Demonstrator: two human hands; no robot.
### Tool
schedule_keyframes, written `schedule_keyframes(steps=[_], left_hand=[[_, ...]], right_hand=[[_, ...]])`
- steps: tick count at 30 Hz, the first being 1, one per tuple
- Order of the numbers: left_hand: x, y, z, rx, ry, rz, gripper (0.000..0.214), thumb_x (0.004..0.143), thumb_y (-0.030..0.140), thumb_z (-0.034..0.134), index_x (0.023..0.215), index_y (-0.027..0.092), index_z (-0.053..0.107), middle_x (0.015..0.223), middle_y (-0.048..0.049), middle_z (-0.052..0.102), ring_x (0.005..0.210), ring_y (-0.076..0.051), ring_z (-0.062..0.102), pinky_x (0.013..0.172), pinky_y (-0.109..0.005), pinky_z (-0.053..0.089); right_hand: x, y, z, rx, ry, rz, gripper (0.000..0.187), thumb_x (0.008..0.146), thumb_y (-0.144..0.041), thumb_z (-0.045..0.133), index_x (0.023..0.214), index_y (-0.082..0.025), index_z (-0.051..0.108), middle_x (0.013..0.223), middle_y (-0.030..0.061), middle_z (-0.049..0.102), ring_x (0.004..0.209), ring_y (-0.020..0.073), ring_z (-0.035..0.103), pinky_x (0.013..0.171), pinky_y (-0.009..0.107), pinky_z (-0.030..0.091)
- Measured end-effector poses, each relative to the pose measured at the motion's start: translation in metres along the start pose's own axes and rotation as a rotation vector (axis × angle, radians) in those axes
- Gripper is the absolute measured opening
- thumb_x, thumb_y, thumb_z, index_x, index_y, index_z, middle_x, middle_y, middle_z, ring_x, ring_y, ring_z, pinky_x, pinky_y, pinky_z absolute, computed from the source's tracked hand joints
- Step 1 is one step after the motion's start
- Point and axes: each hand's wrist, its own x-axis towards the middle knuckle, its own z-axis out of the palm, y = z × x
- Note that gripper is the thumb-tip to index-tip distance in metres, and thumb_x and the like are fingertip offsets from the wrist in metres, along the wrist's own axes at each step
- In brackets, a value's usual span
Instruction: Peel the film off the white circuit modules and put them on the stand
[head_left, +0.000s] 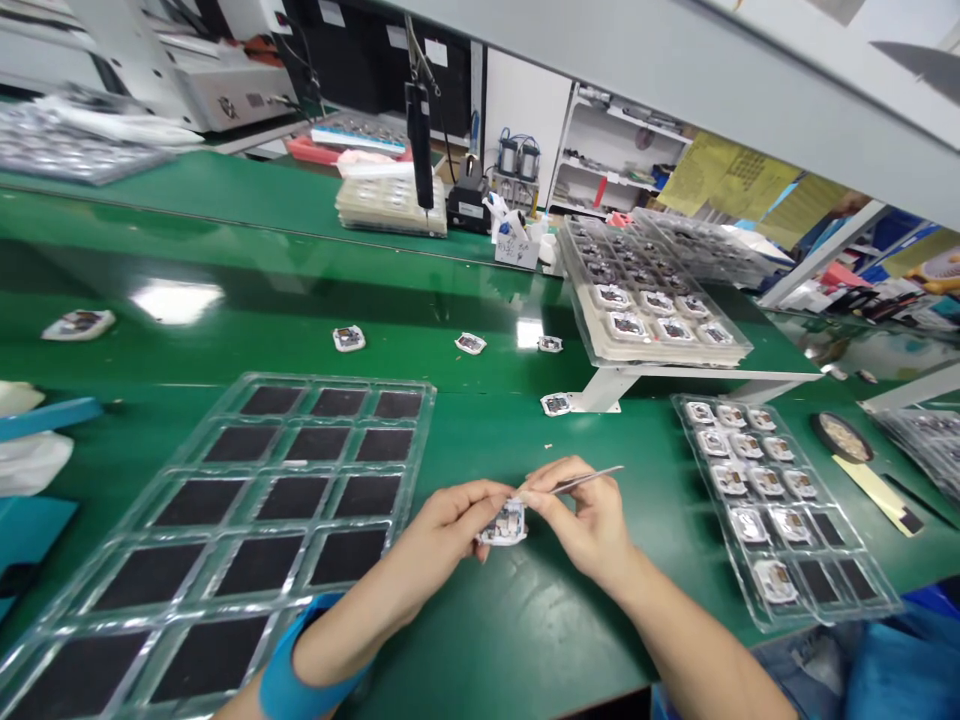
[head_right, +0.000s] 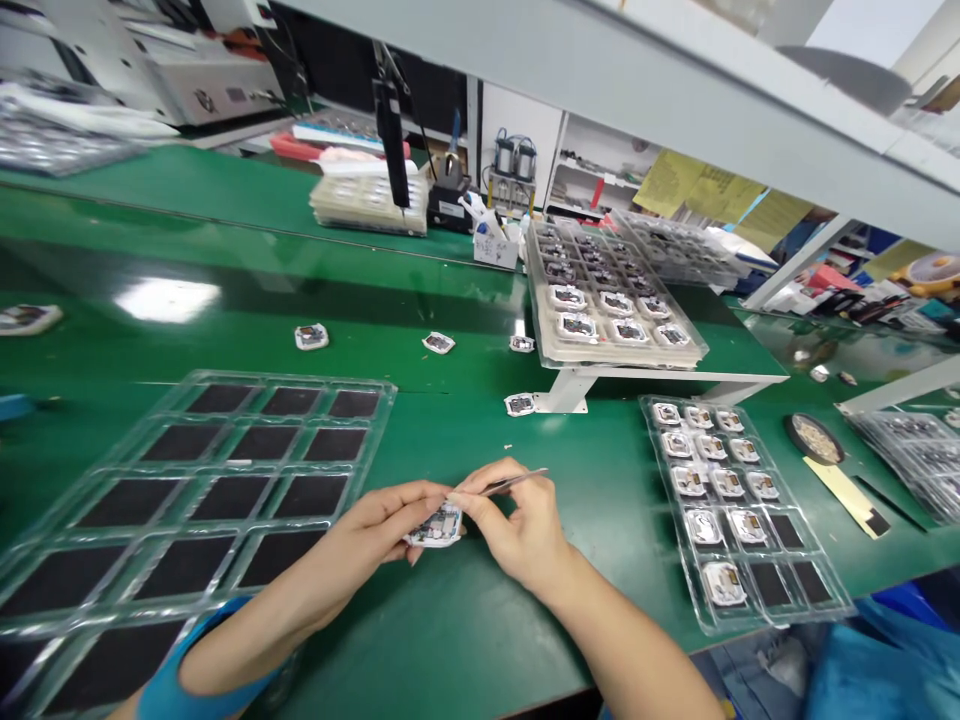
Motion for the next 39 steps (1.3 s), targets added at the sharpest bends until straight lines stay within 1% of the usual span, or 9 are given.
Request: schedule_keyframes(steps=[7, 9, 13, 15, 22, 27, 29, 34, 39], left_hand=[[0.001, -0.002, 0.002, 0.009, 0.0, 0.038, 0.034, 0.075, 0.048, 0.066, 0.084, 0.018, 0.077, 0.069, -0.0012, 0.062, 0.06, -0.014, 0.048, 0.054, -0.024, 0.04], [0.001, 0.0, 0.002, 0.001, 0.008, 0.017, 0.035, 0.074, 0.049, 0.067, 0.084, 0.018, 0.077, 0.069, -0.0009, 0.062, 0.059, -0.013, 0.047, 0.054, -0.023, 0.038], [0.0, 0.005, 0.001, -0.055, 0.019, -0.056, 0.037, 0.072, 0.05, 0.069, 0.086, 0.017, 0.076, 0.066, 0.0004, 0.06, 0.056, -0.012, 0.046, 0.053, -0.023, 0.035], [0.0, 0.006, 0.002, -0.08, 0.012, -0.07, 0.038, 0.071, 0.051, 0.07, 0.086, 0.017, 0.076, 0.066, 0.0007, 0.059, 0.056, -0.012, 0.046, 0.053, -0.023, 0.035], [-0.001, 0.007, 0.002, -0.115, -0.006, -0.083, 0.033, 0.069, 0.045, 0.072, 0.086, 0.018, 0.075, 0.068, 0.0014, 0.061, 0.058, -0.012, 0.047, 0.055, -0.023, 0.035], [-0.001, 0.005, 0.002, -0.135, -0.004, -0.052, 0.031, 0.07, 0.041, 0.071, 0.09, 0.018, 0.074, 0.068, 0.0026, 0.059, 0.057, -0.011, 0.046, 0.054, -0.023, 0.032], [0.0, 0.004, 0.002, -0.129, 0.001, -0.053, 0.033, 0.07, 0.041, 0.07, 0.092, 0.017, 0.073, 0.068, 0.0021, 0.06, 0.057, -0.011, 0.047, 0.054, -0.024, 0.031], [-0.001, 0.005, 0.003, -0.097, 0.0, -0.038, 0.037, 0.072, 0.044, 0.067, 0.096, 0.016, 0.071, 0.063, 0.0024, 0.057, 0.057, -0.012, 0.047, 0.053, -0.024, 0.031], [-0.004, 0.008, 0.005, -0.083, -0.004, -0.02, 0.036, 0.069, 0.043, 0.069, 0.093, 0.016, 0.071, 0.066, 0.0022, 0.059, 0.056, -0.012, 0.048, 0.052, -0.024, 0.03]], right_hand=[[-0.003, 0.0, -0.001, -0.118, -0.053, -0.093, 0.005, 0.085, -0.018, 0.07, 0.083, -0.021, 0.068, 0.078, 0.0044, 0.077, 0.076, 0.0196, 0.074, 0.079, 0.036, 0.06], [-0.002, -0.002, -0.002, -0.116, -0.061, -0.076, 0.005, 0.086, -0.018, 0.07, 0.083, -0.021, 0.068, 0.08, 0.0045, 0.077, 0.078, 0.0195, 0.074, 0.078, 0.035, 0.06], [0.0, -0.003, -0.001, -0.012, -0.026, 0.052, 0.006, 0.085, -0.024, 0.07, 0.083, -0.021, 0.065, 0.08, 0.0038, 0.076, 0.075, 0.0185, 0.074, 0.066, 0.03, 0.061], [0.0, -0.003, 0.0, 0.029, -0.007, 0.08, 0.009, 0.086, -0.028, 0.07, 0.083, -0.021, 0.064, 0.079, 0.0035, 0.075, 0.073, 0.0183, 0.074, 0.063, 0.029, 0.061], [-0.001, 0.003, 0.0, -0.011, 0.023, 0.019, 0.008, 0.086, -0.027, 0.07, 0.082, -0.022, 0.065, 0.076, 0.0028, 0.076, 0.07, 0.0179, 0.074, 0.066, 0.031, 0.063], [-0.002, 0.003, 0.0, -0.052, 0.013, -0.057, 0.005, 0.085, -0.019, 0.071, 0.083, -0.022, 0.068, 0.079, 0.004, 0.077, 0.076, 0.0189, 0.075, 0.077, 0.034, 0.062], [-0.002, 0.002, 0.001, -0.042, 0.023, -0.051, 0.005, 0.085, -0.018, 0.071, 0.083, -0.022, 0.068, 0.08, 0.0043, 0.077, 0.078, 0.0194, 0.075, 0.078, 0.035, 0.062], [-0.003, 0.005, 0.004, 0.045, 0.07, 0.027, 0.006, 0.086, -0.025, 0.071, 0.085, -0.022, 0.065, 0.081, 0.0033, 0.077, 0.077, 0.0191, 0.075, 0.072, 0.032, 0.063], [-0.003, 0.007, 0.004, 0.045, 0.058, -0.018, 0.005, 0.085, -0.021, 0.071, 0.084, -0.023, 0.066, 0.08, 0.0016, 0.077, 0.075, 0.0188, 0.076, 0.079, 0.036, 0.062]])
